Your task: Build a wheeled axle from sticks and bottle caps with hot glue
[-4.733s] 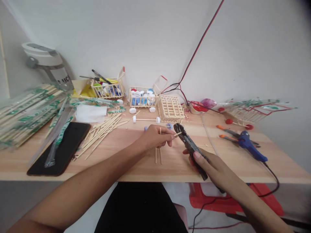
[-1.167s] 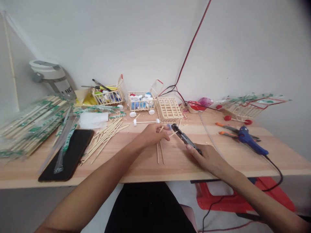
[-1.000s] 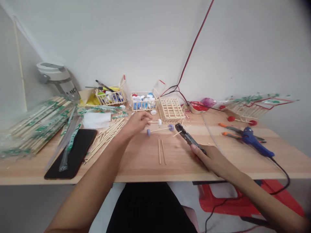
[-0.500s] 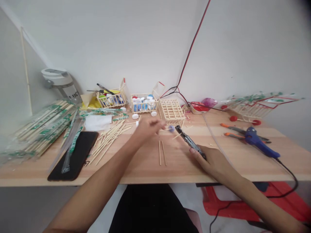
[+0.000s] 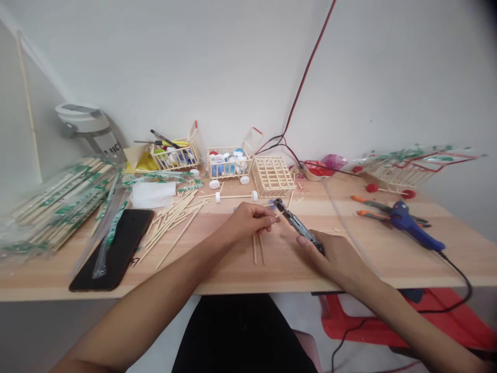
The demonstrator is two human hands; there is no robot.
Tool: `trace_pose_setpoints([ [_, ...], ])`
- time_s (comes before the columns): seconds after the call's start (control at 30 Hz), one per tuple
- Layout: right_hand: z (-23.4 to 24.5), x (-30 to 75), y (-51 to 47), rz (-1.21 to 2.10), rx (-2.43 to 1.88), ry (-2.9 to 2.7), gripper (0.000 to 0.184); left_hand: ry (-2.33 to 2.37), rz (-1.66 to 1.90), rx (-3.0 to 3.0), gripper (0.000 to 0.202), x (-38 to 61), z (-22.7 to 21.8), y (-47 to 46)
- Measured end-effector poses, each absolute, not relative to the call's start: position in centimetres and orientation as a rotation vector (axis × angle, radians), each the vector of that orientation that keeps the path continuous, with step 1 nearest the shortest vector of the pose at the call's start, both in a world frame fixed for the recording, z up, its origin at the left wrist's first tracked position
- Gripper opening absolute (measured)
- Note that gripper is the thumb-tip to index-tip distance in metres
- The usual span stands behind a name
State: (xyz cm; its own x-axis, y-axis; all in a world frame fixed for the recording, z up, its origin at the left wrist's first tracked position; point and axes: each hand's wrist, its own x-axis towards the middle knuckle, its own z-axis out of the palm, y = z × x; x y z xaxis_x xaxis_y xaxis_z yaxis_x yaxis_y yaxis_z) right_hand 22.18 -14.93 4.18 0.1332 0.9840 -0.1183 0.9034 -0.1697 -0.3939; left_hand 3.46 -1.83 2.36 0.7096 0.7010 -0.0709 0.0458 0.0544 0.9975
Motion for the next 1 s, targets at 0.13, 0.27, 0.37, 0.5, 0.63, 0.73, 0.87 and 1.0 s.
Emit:
trace_pose_setpoints([
  [0.13, 4.6, 22.2, -15.1, 0.607, -2.117, -1.853, 0.059, 0.646, 0.568, 1.484, 0.025, 3.4, 2.8, -2.1],
  [0.27, 5.2, 22.1, -15.3, 0.680, -2.067, -1.843, 0.055, 0.637, 0.590, 1.484, 0.024, 3.3, 3.2, -2.4],
  [0.37, 5.4, 22.1, -15.5, 0.660, -2.067, -1.838, 0.055, 0.646, 0.583, 1.459, 0.024, 3.4, 3.2, -2.5],
  [0.5, 5.4, 22.1, -15.6, 0.598, -2.059, -1.834, 0.054, 0.650, 0.565, 1.425, 0.024, 3.6, 3.0, -2.4],
  [0.63, 5.1, 22.3, -15.4, 0.592, -2.040, -1.871, 0.054, 0.652, 0.543, 1.435, 0.021, 3.7, 2.7, -2.4],
  [0.73, 4.7, 22.5, -15.2, 0.544, -2.050, -1.906, 0.055, 0.688, 0.505, 1.458, 0.017, 3.8, 2.5, -2.4],
  [0.87, 4.0, 22.7, -15.0, 0.565, -2.046, -1.913, 0.056, 0.740, 0.464, 1.516, 0.015, 3.9, 2.3, -2.5],
  [1.0, 3.5, 22.7, -15.0, 0.610, -2.093, -1.891, 0.056, 0.754, 0.431, 1.617, 0.015, 3.9, 2.3, -2.6],
])
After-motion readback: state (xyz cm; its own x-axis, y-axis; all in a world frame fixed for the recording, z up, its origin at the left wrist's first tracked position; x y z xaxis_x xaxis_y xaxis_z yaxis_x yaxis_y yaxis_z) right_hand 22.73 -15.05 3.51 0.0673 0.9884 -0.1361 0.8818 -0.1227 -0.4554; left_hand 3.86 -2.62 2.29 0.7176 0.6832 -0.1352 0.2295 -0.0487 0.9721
